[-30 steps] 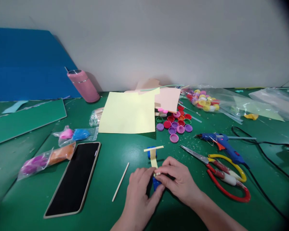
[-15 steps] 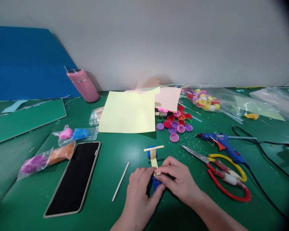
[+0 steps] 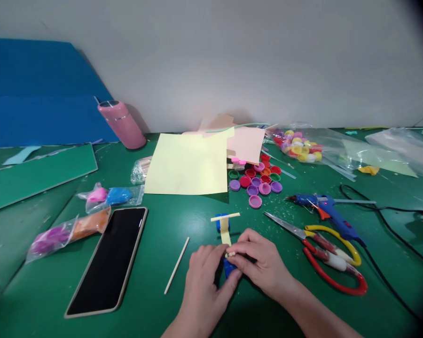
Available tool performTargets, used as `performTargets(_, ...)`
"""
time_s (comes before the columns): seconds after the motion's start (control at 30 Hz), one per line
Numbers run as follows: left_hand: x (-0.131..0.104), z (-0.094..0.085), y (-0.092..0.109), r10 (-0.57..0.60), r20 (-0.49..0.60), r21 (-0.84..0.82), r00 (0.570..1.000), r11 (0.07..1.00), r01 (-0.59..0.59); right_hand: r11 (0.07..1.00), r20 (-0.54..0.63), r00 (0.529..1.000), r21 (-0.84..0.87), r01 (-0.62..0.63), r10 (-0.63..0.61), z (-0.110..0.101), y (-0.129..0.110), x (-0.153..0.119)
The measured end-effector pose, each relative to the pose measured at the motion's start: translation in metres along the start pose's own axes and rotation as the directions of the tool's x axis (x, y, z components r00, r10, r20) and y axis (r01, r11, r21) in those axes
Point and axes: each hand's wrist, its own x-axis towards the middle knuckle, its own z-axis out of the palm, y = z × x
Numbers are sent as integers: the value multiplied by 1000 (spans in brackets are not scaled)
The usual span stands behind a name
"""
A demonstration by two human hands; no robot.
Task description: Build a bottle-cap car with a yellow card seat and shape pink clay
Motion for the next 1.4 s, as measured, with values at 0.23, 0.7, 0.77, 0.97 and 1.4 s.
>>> performTargets(0.23, 0, 0, 1, -1, -15, 14, 1000, 1000, 2, 1000, 0, 1000, -7, -3, 3, 0, -2, 1)
performTargets(0.7, 0, 0, -1, 4, -28, 11, 1000, 1000, -4, 1000, 4, 1000, -10, -11, 11, 0, -1, 0)
performTargets(0.77, 0, 0, 0, 4, -21, 10, 1000, 1000, -4, 1000, 0, 1000, -8, -8, 8, 0, -1, 0)
performTargets(0.97, -2, 0, 1, 3, -19, 16, 1000, 1000, -2, 1000, -7, 1000, 0, 4, -4, -1, -1, 0)
performTargets(1.4, -4, 2, -2, 14, -80, 33, 997, 999, -12, 999, -171, 985, -34, 31, -37, -15, -8, -3)
